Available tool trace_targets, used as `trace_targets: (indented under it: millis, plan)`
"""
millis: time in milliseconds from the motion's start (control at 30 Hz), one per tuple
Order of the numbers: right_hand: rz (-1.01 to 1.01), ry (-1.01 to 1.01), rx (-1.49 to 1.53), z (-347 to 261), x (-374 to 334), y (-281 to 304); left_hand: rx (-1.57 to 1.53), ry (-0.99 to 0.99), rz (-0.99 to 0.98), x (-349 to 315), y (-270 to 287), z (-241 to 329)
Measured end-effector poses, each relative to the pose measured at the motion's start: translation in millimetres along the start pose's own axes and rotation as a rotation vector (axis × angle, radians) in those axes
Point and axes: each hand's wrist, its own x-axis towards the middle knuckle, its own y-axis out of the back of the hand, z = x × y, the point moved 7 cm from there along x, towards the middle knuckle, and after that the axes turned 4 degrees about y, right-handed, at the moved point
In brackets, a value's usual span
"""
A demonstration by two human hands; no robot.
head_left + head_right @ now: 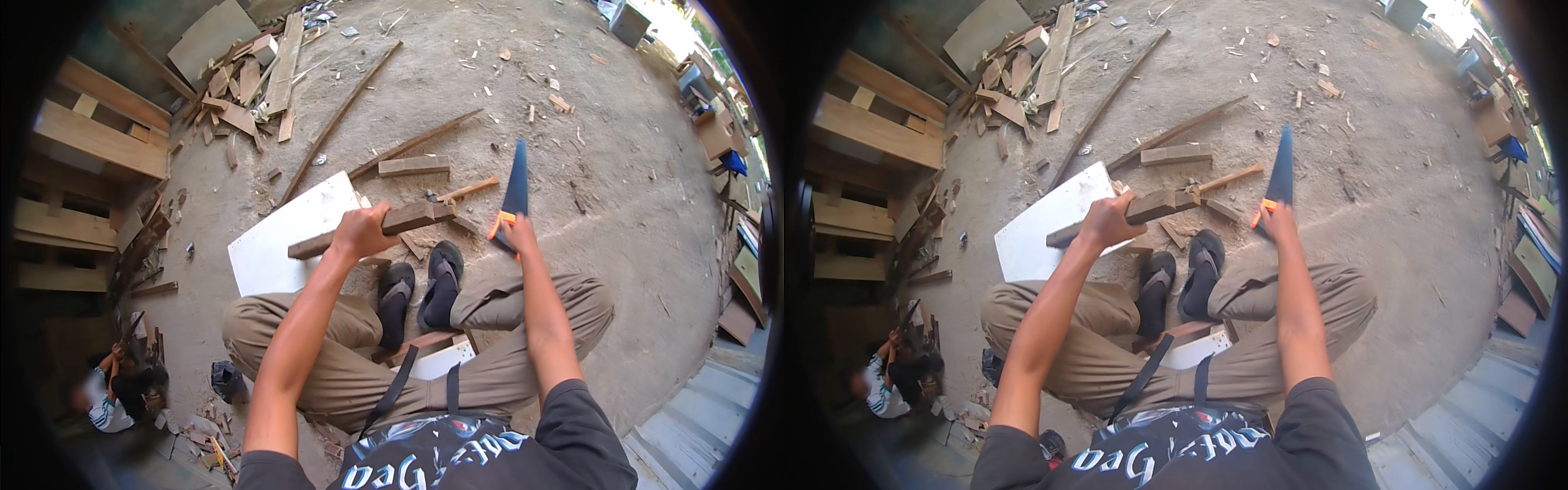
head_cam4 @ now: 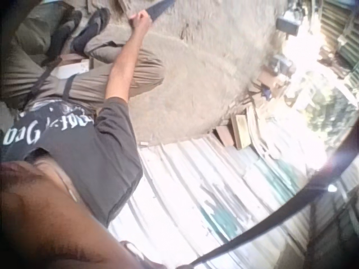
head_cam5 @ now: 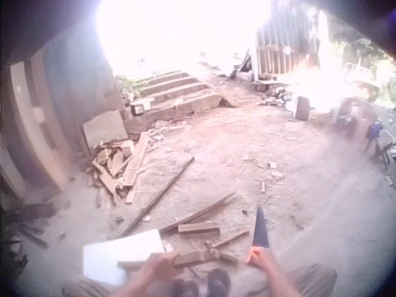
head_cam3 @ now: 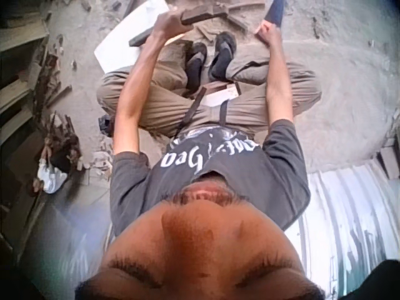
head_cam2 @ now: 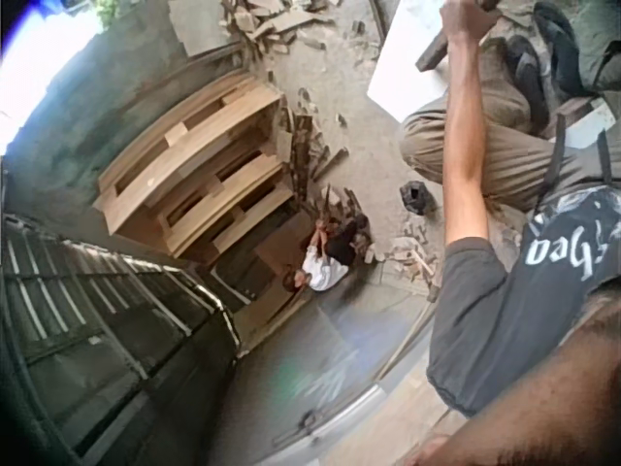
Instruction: The person sits on the ground and uses a hand saw to cut a long wooden plank into smaller pieces. They position the wood on a white board, saw through it, and then inspect the cut pieces.
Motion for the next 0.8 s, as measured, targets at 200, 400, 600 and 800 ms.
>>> trace_targets:
  millis: [200,400,600,800]
  plan:
    - [-0.252,-0.111,-0.327,-2,-9,-87,0.139,0.178,-0.035,-10,-8,-54]
    - [0.124,-0.217,-0.550,19,5,-88,0.178,0.251,-0.087,-12,-21,-81]
    - [-0.042,-0.113,-0.609,12,7,-103,0.222,0.296,-0.053,-19,-20,-93]
    - [0.092,0.100,-0.504,6,15,-111,0.287,0.305,0.020,-19,-26,-103]
